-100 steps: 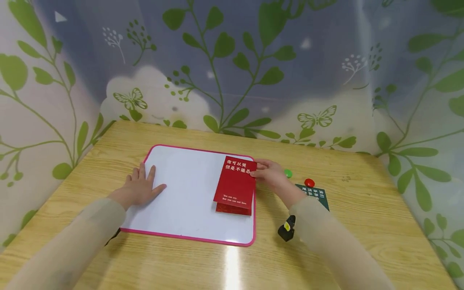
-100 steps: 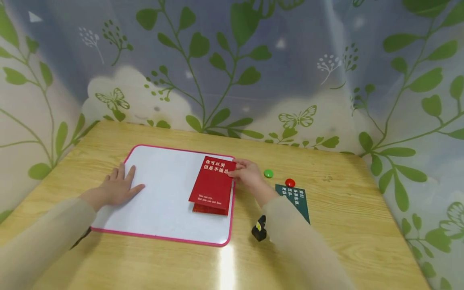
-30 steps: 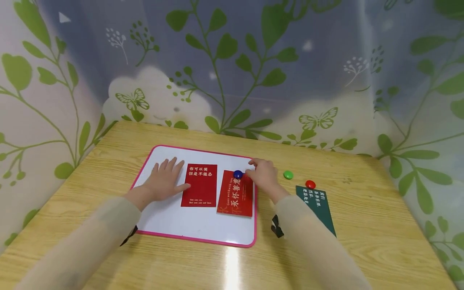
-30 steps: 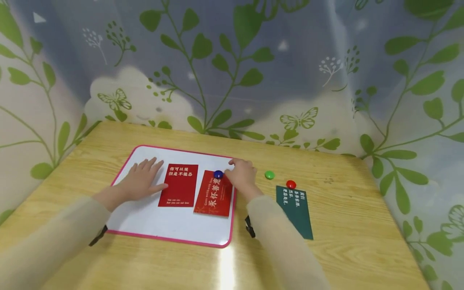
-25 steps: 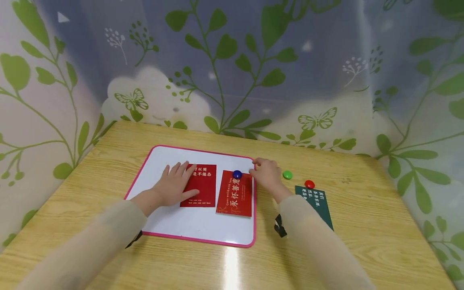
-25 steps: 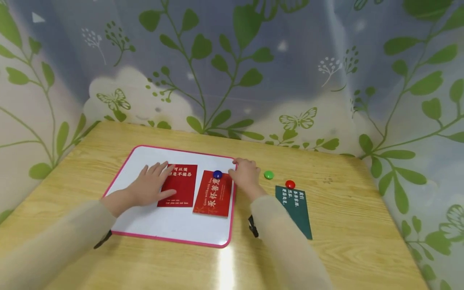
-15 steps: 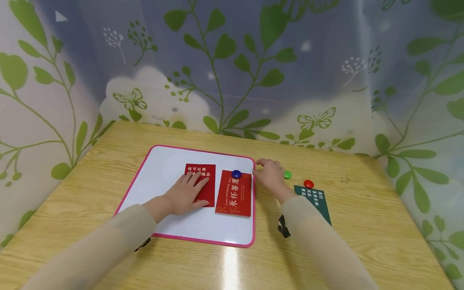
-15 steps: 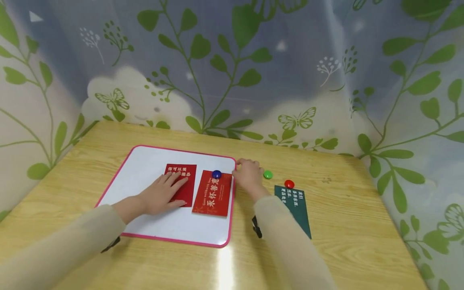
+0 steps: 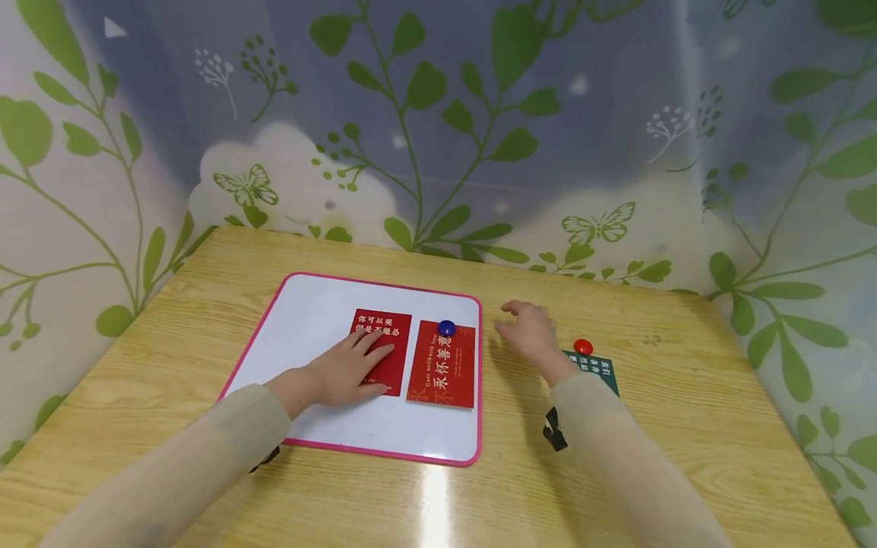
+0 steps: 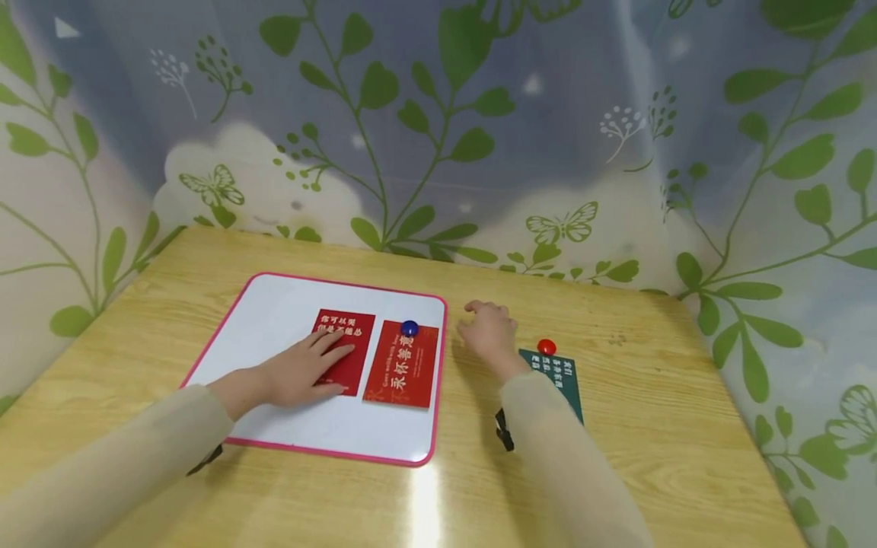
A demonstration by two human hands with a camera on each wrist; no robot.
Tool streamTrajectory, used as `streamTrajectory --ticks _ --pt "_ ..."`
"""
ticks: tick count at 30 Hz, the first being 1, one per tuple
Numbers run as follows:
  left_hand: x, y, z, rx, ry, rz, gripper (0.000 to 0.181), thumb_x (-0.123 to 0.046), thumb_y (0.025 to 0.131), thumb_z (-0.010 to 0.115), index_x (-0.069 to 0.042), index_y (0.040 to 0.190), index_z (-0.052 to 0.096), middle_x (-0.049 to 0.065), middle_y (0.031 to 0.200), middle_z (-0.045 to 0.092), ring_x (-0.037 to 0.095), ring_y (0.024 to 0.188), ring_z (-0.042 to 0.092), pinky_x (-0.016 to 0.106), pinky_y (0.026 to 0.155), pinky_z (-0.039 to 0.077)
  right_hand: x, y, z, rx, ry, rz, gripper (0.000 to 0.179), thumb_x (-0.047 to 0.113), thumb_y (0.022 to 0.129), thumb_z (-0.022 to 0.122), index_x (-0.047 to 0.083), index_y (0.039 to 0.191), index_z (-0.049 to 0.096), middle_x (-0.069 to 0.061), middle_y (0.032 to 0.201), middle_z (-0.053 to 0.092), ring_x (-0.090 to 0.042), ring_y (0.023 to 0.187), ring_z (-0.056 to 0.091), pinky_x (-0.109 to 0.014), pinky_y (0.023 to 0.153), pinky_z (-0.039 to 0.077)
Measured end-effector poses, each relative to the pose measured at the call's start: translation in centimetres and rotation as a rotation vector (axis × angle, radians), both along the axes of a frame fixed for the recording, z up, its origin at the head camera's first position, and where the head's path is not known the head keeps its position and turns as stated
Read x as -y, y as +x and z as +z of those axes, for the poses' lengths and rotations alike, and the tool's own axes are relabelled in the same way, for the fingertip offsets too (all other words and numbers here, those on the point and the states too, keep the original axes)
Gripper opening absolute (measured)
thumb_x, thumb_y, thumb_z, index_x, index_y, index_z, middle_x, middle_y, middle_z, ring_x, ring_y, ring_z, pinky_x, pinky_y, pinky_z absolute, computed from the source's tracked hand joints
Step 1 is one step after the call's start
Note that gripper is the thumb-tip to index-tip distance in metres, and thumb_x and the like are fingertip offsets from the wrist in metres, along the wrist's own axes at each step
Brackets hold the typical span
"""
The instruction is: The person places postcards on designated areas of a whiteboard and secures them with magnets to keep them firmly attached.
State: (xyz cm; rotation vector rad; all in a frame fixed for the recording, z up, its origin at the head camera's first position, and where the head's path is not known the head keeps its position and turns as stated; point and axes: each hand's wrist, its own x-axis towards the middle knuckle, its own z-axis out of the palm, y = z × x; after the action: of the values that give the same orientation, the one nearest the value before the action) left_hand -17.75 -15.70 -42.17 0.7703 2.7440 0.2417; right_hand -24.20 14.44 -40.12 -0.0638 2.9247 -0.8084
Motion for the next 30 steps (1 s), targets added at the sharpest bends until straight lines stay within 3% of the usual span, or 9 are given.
streamTrajectory --ticks 14,19,30 --pt "0.8 0.4 -0.7 -0.062 0.006 -0.020 0.072 -0.048 0.089 0.055 -0.012 0.146 0.031 0.017 0.152 0.024 0.038 0.141 0.019 0.053 0.115 0.019 -3.7 0.1 0.3 -0.012 0.136 0.019 0.051 0.030 0.093 0.055 0.003 0.135 0.046 -0.028 0.140 0.038 -0.050 0.127 0.029 -0.064 0.097 0.028" --pt "1.0 0.6 -0.5 -0.037 0.008 -0.033 0.070 -0.047 0.089 0.055 -0.014 0.146 0.032 0.016 0.152 0.025 0.038 0.141 0.020 0.053 0.114 0.021 -5.0 -0.2 -0.3 0.003 0.205 0.020 0.057 0.031 0.090 0.059 0.003 0.137 0.043 -0.028 0.143 0.031 -0.050 0.128 0.024 -0.064 0.098 0.025" --pt "0.7 0.6 -0.8 -0.059 0.020 -0.025 0.070 -0.048 0.089 0.055 -0.013 0.145 0.033 0.016 0.151 0.026 0.037 0.140 0.023 0.054 0.113 0.022 -6.0 -0.6 -0.6 0.057 0.274 -0.015 0.055 0.032 0.089 0.060 0.001 0.133 0.047 -0.030 0.142 0.029 -0.051 0.130 0.020 -0.069 0.099 0.020"
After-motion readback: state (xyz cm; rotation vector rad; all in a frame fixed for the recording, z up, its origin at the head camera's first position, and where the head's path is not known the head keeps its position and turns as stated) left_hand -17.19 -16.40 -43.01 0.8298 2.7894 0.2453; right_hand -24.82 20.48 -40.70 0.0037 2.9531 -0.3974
